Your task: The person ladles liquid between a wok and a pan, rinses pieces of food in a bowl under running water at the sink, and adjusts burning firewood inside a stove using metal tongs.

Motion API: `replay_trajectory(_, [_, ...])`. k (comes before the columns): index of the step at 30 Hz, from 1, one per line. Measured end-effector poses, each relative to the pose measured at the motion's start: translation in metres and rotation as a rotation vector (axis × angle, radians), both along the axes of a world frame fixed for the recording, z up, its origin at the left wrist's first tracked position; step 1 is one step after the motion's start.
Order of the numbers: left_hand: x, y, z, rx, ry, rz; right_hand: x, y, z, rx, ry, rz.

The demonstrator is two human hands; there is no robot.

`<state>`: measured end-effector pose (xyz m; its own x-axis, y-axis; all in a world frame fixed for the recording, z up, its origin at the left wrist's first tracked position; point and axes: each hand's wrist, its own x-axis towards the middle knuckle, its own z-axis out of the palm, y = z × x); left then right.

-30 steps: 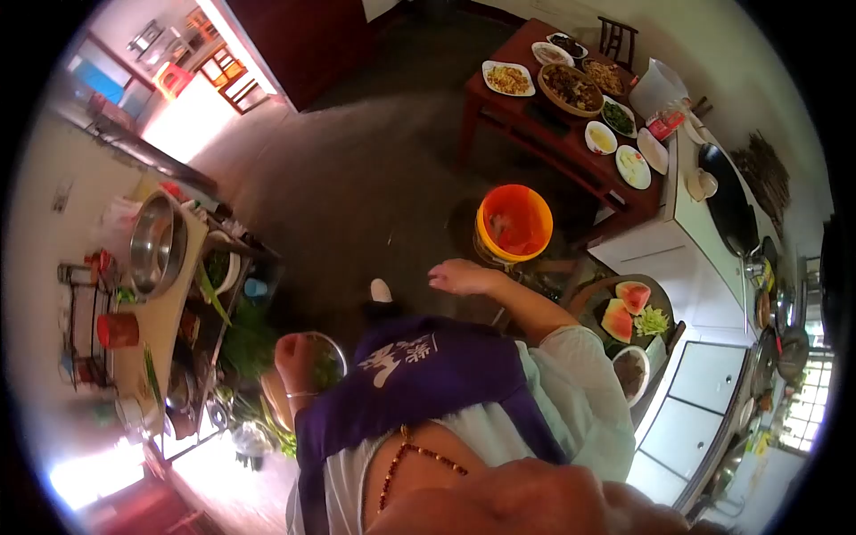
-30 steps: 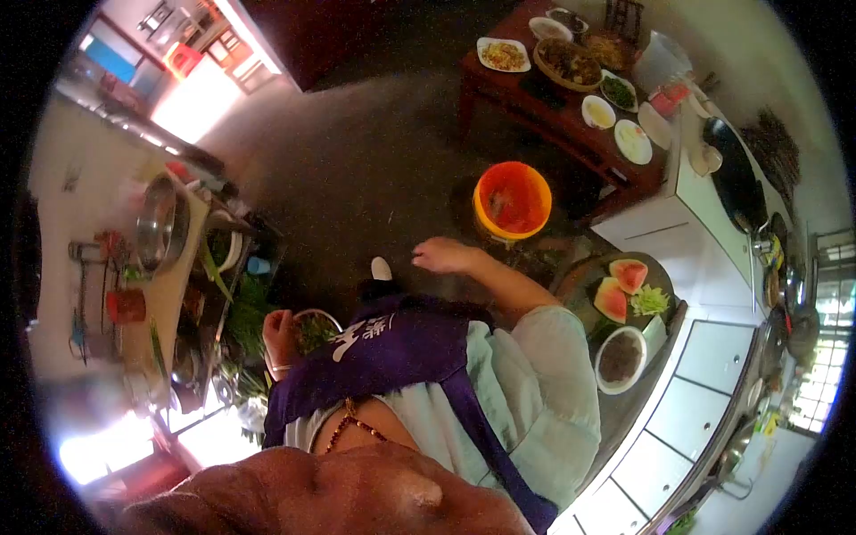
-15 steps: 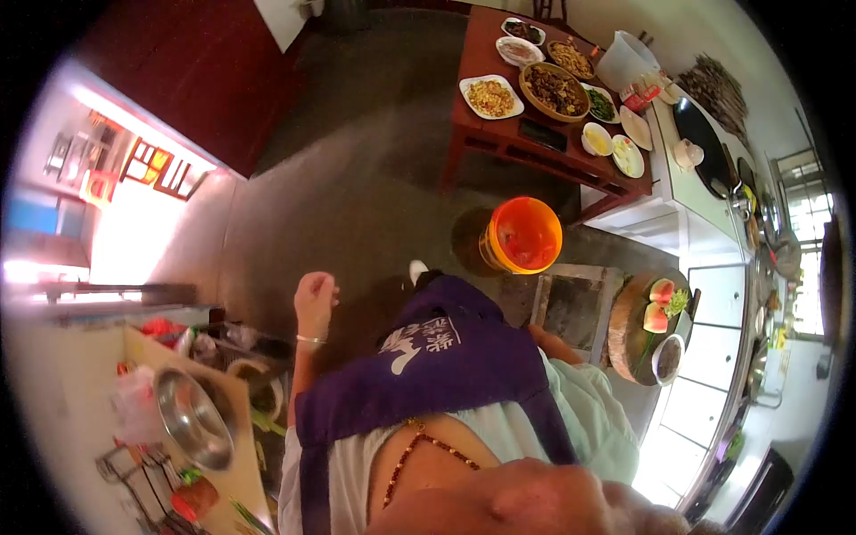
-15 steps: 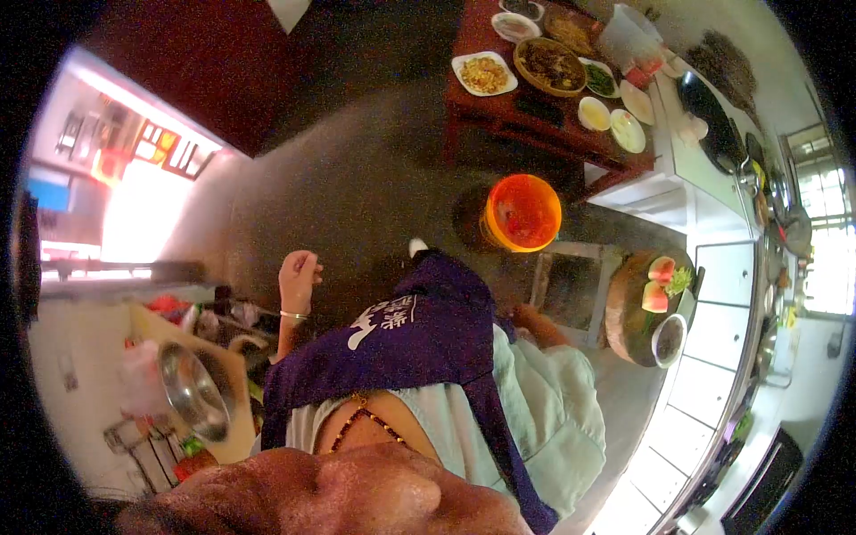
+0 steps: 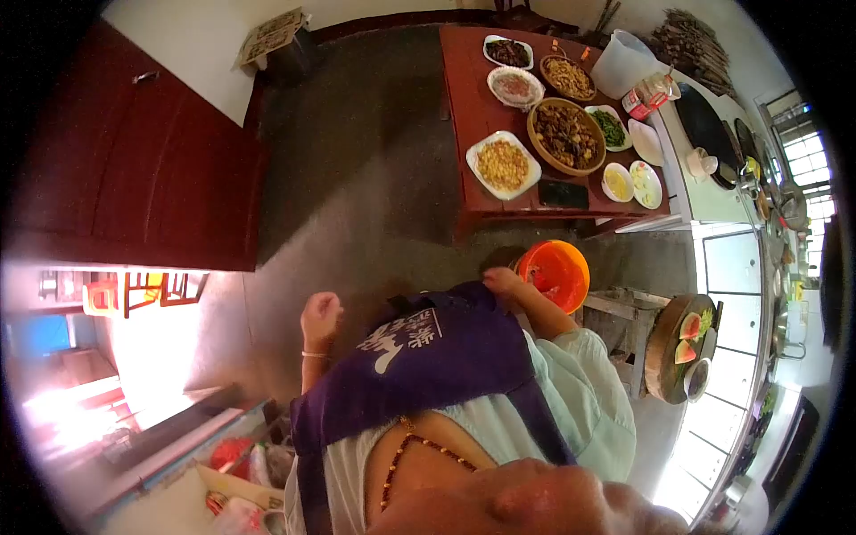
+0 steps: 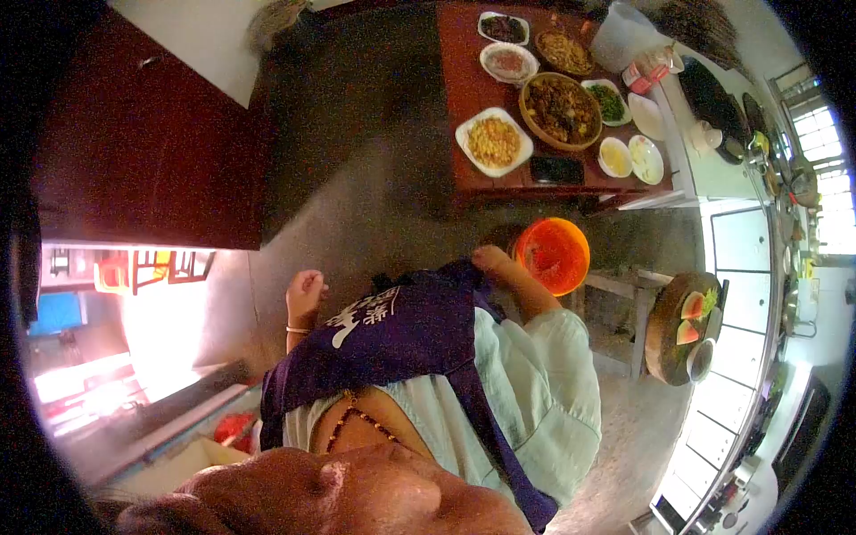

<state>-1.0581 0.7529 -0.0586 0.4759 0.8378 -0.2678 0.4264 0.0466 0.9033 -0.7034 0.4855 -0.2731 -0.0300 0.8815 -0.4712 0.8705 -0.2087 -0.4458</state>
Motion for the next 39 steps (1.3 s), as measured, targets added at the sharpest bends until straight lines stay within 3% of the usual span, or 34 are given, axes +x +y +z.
replay_trajectory(3, [0.004,0.064,-0.023,0.087,0.034,-0.037,0.011,0.117,0.045,0.02,0.098,-0.174])
replay_trajectory(6, [0.029,0.132,-0.008,-0.188,-0.028,0.056,0.023,0.207,0.081,0.124,0.229,-0.288])
replay_trajectory(7, [0.034,0.161,-0.013,-0.176,-0.035,0.055,0.03,0.23,0.082,0.177,0.262,-0.332])
replay_trajectory(10, [0.06,0.265,-0.021,-0.128,-0.032,0.031,0.063,0.286,0.034,0.139,0.148,-0.301])
replay_trajectory(14, [0.132,0.393,0.002,-0.076,-0.002,-0.002,0.091,0.307,0.013,-0.143,0.097,-0.466])
replay_trajectory(17, [0.202,0.472,0.011,-0.04,0.01,-0.192,0.091,0.319,0.005,-0.165,0.191,-0.58])
replay_trajectory(18, [0.228,0.492,0.011,-0.053,0.017,-0.251,0.089,0.32,0.02,-0.228,0.284,-0.835])
replay_trajectory(21, [0.318,0.538,0.01,-0.083,0.051,-0.432,0.101,0.345,0.032,-0.192,0.152,-0.787])
replay_trajectory(22, [0.354,0.55,0.013,-0.071,0.041,-0.508,0.109,0.358,0.037,-0.158,0.195,-0.932])
replay_trajectory(24, [0.424,0.568,0.016,-0.043,0.019,-0.656,0.133,0.389,0.048,-0.079,0.28,-1.219])
replay_trajectory(27, [0.526,0.596,0.001,0.035,0.023,-0.816,0.192,0.438,0.062,0.32,0.169,-1.382])
replay_trajectory(29, [0.583,0.617,-0.023,0.045,0.091,-0.911,0.246,0.472,0.062,0.46,0.157,-1.435])
replay_trajectory(31, [0.626,0.655,-0.072,0.347,0.136,-1.154,0.3,0.509,0.077,0.546,0.152,-1.48])
replay_trajectory(32, [0.646,0.65,-0.046,0.29,0.299,-1.223,0.321,0.526,0.083,0.559,0.188,-1.48])
replay_trajectory(33, [0.666,0.674,-0.072,0.465,0.375,-1.443,0.348,0.541,0.089,0.579,0.214,-1.482])
replay_trajectory(39, [0.78,0.742,-0.121,0.395,0.68,-1.658,0.444,0.607,0.119,0.549,0.333,-1.511])
